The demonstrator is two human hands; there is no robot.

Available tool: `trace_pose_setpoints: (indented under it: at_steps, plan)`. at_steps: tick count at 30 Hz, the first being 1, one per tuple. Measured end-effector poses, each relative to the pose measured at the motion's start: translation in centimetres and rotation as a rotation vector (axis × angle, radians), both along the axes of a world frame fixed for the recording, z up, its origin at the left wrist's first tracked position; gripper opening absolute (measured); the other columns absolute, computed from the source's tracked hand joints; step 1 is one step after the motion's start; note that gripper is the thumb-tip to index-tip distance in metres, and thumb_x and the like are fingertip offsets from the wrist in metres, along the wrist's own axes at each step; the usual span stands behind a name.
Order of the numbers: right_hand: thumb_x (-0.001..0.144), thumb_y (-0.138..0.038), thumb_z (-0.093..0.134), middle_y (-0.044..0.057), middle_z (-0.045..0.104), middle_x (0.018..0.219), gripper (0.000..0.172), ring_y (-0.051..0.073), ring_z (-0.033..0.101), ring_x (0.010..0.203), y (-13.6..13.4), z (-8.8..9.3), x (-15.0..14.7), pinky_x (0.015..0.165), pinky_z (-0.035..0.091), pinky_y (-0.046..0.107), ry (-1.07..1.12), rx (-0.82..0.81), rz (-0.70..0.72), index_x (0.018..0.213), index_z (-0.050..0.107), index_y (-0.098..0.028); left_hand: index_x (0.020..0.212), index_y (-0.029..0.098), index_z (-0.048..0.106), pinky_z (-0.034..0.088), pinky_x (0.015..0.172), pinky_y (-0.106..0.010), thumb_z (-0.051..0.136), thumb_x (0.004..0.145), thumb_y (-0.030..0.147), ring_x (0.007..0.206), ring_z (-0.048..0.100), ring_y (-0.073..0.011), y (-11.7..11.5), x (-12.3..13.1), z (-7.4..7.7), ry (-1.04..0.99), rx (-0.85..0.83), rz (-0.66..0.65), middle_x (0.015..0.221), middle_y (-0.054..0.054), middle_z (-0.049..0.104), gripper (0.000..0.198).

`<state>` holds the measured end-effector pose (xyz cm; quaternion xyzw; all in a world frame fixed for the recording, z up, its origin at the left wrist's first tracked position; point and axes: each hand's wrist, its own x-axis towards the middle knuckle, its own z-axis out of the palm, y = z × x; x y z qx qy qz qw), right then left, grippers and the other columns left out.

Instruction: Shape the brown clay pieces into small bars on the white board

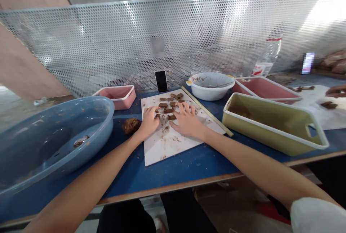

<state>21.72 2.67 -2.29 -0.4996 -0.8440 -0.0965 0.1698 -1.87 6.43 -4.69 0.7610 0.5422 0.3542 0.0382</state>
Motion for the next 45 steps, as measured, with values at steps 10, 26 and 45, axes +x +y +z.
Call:
trace_pose_setpoints:
  at_steps: [10, 26, 45]
  plan:
    - [0.107, -0.063, 0.052, 0.02, 0.044, 0.174, 0.053, 0.051, 0.036, 0.16, 0.2, 0.0, 0.2, 0.12, 0.036, 0.074, 0.01, -0.054, 0.003, 0.132, 0.077, -0.024, 0.133, 0.016, 0.072, 0.048, 0.122, -0.057, 0.055, 0.081, -0.001, 0.134, 0.059, -0.0384, 0.0, 0.0, 0.1, 0.007, -0.004, 0.003, 0.134, -0.016, 0.074, 0.058]
    - [0.108, -0.055, 0.05, 0.014, 0.046, 0.175, 0.046, 0.052, 0.038, 0.158, -1.4, 1.2, 0.8, 0.118, 0.036, 0.08, -0.013, -0.082, 0.081, 0.129, 0.081, -0.028, 0.134, 0.019, 0.07, 0.049, 0.122, -0.055, 0.055, 0.082, 0.0, 0.134, 0.058, -0.0365, -0.3, 0.1, 0.1, 0.004, -0.003, 0.0, 0.135, -0.015, 0.073, 0.057]
    - [0.106, -0.05, 0.054, 0.02, 0.048, 0.166, 0.045, 0.049, 0.041, 0.153, 0.8, 1.2, 3.4, 0.118, 0.038, 0.07, 0.077, -0.084, -0.013, 0.134, 0.079, -0.025, 0.13, 0.02, 0.069, 0.05, 0.121, -0.054, 0.054, 0.081, -0.003, 0.135, 0.058, -0.0357, -0.5, 0.2, 0.3, 0.0, -0.019, 0.005, 0.132, -0.013, 0.073, 0.056]
